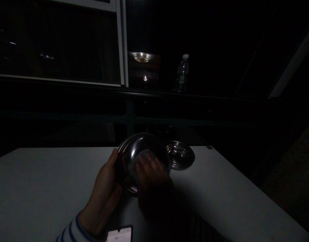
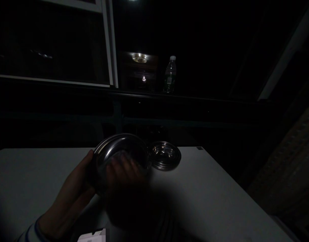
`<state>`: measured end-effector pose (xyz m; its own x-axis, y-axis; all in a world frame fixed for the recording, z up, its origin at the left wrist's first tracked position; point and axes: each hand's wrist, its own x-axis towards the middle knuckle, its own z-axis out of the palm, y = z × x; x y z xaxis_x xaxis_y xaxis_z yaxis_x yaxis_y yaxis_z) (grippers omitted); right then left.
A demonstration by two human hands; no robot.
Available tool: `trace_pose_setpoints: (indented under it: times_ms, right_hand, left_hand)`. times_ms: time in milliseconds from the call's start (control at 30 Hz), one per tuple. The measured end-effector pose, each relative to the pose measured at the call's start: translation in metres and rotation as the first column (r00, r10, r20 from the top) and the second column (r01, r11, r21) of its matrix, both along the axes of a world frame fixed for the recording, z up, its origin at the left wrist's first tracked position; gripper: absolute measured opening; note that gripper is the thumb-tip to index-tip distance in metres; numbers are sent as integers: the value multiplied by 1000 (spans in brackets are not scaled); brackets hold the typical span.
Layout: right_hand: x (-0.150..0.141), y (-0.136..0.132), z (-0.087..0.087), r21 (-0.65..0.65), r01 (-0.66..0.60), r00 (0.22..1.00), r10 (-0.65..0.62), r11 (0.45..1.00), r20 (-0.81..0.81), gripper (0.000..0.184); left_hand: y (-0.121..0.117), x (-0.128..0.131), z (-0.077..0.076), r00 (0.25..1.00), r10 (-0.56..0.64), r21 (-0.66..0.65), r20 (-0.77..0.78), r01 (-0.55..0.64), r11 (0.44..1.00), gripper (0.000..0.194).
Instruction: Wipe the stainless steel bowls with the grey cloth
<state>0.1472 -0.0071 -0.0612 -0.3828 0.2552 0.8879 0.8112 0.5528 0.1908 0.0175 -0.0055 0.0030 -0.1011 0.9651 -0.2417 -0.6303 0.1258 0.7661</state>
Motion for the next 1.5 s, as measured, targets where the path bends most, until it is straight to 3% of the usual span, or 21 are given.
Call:
trace_pose_setpoints:
  times_ms: [33, 133, 267, 333, 467, 500, 567, 733, 800, 933, 1000, 1067, 1167, 1300, 1433, 1500]
  right_hand:
    - [-2, -1, -1, -65, -26, 998, 29, 998, 58, 40]
    - [10, 5, 6, -49, -76, 992, 81, 996, 92, 40]
    - [33, 20, 15, -262, 5, 988, -46, 965, -150, 47]
    - [27, 17, 9, -228, -21, 990, -12, 973, -142, 49]
    - [-6, -4, -8, -100, -93, 995, 96, 991, 27, 45]
    - [-9, -7, -9, -125, -118, 984, 133, 985, 118, 45]
    - [-5, -5, -4, -101, -134, 984, 145, 986, 108, 41]
    - [33, 19, 16, -240, -50, 978, -1, 970, -209, 41]
    - [31, 18, 16, -222, -64, 972, 10, 973, -235, 41]
    - [0, -3, 8, -97, -131, 988, 122, 987, -94, 35]
    - [-11, -10, 7, -123, -173, 985, 172, 977, -17, 35]
    - [-7, -9, 9, -141, -199, 979, 204, 970, 16, 35]
    - [17, 7, 13, -143, -176, 981, 161, 974, -108, 36]
    - [37, 25, 14, -320, -136, 950, 32, 938, -309, 39]
    - [14, 16, 10, -140, -228, 967, 208, 963, -147, 36]
    - [-3, 4, 5, -99, -227, 971, 217, 969, -98, 31]
  left_hand:
    - [0, 0, 0, 1000, 0, 4, -6, 0, 1000, 20]
    - [-2, 2, -2, 999, -9, 14, -31, 10, 1000, 23]
    - [-4, 8, -7, 992, -84, -11, -95, 84, 996, 24]
    - [-4, 10, -8, 994, -75, -23, -84, 73, 997, 22]
    - [-3, 6, -9, 998, -55, -65, -26, 53, 996, 25]
    - [-3, 5, -10, 997, -76, -70, -25, 74, 995, 25]
    - [-4, 4, -12, 992, -115, -57, -55, 112, 992, 23]
    - [-11, 11, -16, 950, -125, -41, -284, 119, 992, 28]
    - [-13, 12, -14, 937, -102, -40, -334, 94, 995, 30]
    - [-13, 11, -10, 981, -83, -86, -174, 69, 994, 36]
    - [-13, 11, -9, 993, -99, -96, -71, 92, 991, 40]
    - [-14, 11, -9, 989, -132, -76, -66, 127, 989, 42]
    - [-17, 12, -9, 973, -174, -62, -152, 166, 984, 47]
    - [-22, 17, -10, 976, -166, -94, -140, 154, 984, 48]
    - [-19, 18, -10, 987, -151, -135, -56, 143, 981, 44]
    - [-16, 15, -9, 985, -171, -143, 23, 172, 975, 42]
